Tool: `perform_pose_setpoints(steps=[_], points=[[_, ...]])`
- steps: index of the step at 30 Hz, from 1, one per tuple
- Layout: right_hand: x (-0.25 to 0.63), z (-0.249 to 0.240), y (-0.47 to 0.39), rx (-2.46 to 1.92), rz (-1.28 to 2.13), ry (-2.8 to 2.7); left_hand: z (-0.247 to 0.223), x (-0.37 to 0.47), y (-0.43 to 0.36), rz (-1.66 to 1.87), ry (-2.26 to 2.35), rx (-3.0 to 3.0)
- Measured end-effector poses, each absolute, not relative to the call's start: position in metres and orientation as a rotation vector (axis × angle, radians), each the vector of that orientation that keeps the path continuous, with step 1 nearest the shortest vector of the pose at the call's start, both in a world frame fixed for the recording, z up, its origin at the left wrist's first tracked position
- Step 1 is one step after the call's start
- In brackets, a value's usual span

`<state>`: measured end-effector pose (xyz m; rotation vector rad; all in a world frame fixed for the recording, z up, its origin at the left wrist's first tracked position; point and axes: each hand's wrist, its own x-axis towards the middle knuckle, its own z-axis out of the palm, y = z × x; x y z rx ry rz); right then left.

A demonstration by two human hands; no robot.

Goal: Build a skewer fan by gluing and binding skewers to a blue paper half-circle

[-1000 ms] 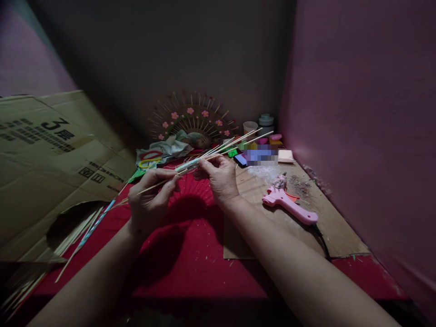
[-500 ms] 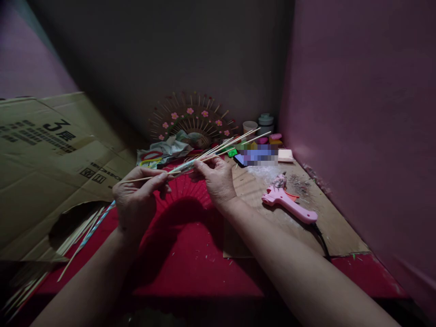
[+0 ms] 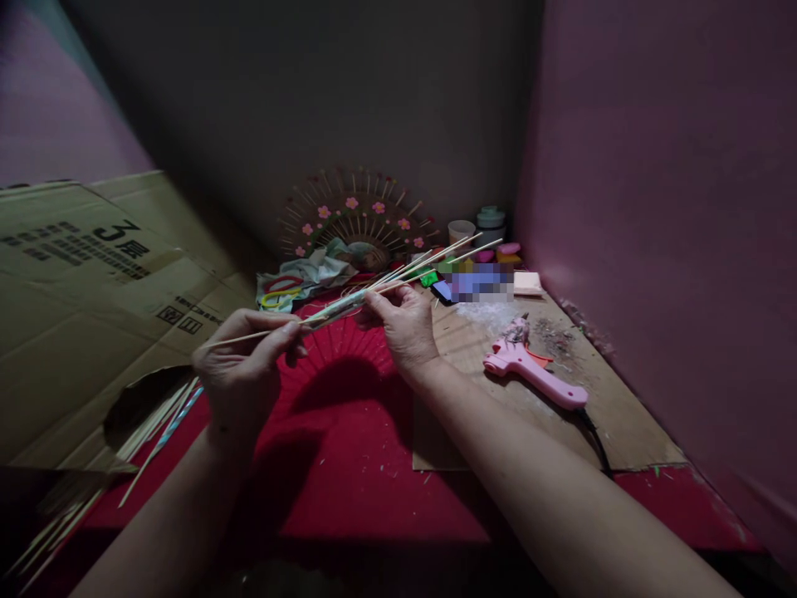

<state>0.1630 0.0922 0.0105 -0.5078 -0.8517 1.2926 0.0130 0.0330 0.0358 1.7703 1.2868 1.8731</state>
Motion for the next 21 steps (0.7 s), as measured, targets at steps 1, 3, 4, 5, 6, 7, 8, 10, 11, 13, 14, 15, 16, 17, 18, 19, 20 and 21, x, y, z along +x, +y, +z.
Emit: perform_pose_setpoints(steps=[1, 3, 4, 5, 6, 7, 8, 10, 11, 13, 14, 15, 16, 17, 18, 19, 20, 21], points=[[0.163, 0.011, 0.092, -0.507, 1.294, -0.845, 0.034, 0.015, 0.033, 1.861, 1.305, 1.817], [0.163, 0.011, 0.092, -0.504, 1.297, -0.839, 0.031, 0.018, 0.034, 1.847, 1.335, 1.894], [0.163, 0.011, 0.092, -0.503, 1.297, -0.841, 0.029, 0.019, 0.036, 1.837, 1.347, 1.924], [0.162, 0.011, 0.092, -0.503, 1.296, -0.844, 0.028, 0.018, 0.037, 1.822, 1.356, 1.949], [0.162, 0.012, 0.092, -0.504, 1.296, -0.846, 0.027, 0.017, 0.038, 1.803, 1.365, 1.968], [0.162, 0.012, 0.092, -0.505, 1.296, -0.846, 0.027, 0.017, 0.038, 1.792, 1.371, 1.978], [0.162, 0.012, 0.092, -0.505, 1.297, -0.843, 0.027, 0.016, 0.038, 1.789, 1.371, 1.984], [0.163, 0.012, 0.092, -0.502, 1.302, -0.834, 0.028, 0.017, 0.035, 1.820, 1.335, 2.011], [0.163, 0.012, 0.092, -0.499, 1.302, -0.833, 0.030, 0.018, 0.034, 1.844, 1.302, 2.041], [0.163, 0.011, 0.091, -0.491, 1.299, -0.839, 0.032, 0.022, 0.032, 1.851, 1.232, 2.142], [0.163, 0.012, 0.091, -0.489, 1.298, -0.843, 0.033, 0.025, 0.033, 1.828, 1.204, 2.202], [0.163, 0.012, 0.091, -0.488, 1.297, -0.845, 0.034, 0.028, 0.034, 1.795, 1.181, 2.262], [0.163, 0.012, 0.090, -0.488, 1.298, -0.845, 0.035, 0.030, 0.036, 1.761, 1.162, 2.318], [0.163, 0.012, 0.090, -0.489, 1.300, -0.843, 0.035, 0.032, 0.038, 1.733, 1.145, 2.367], [0.162, 0.013, 0.090, -0.490, 1.301, -0.840, 0.035, 0.034, 0.041, 1.714, 1.133, 2.410], [0.162, 0.013, 0.090, -0.488, 1.300, -0.840, 0.034, 0.035, 0.044, 1.703, 1.128, 2.442], [0.162, 0.013, 0.089, -0.484, 1.299, -0.841, 0.034, 0.036, 0.047, 1.695, 1.132, 2.461], [0.162, 0.013, 0.089, -0.479, 1.298, -0.842, 0.033, 0.036, 0.050, 1.690, 1.144, 2.466]])
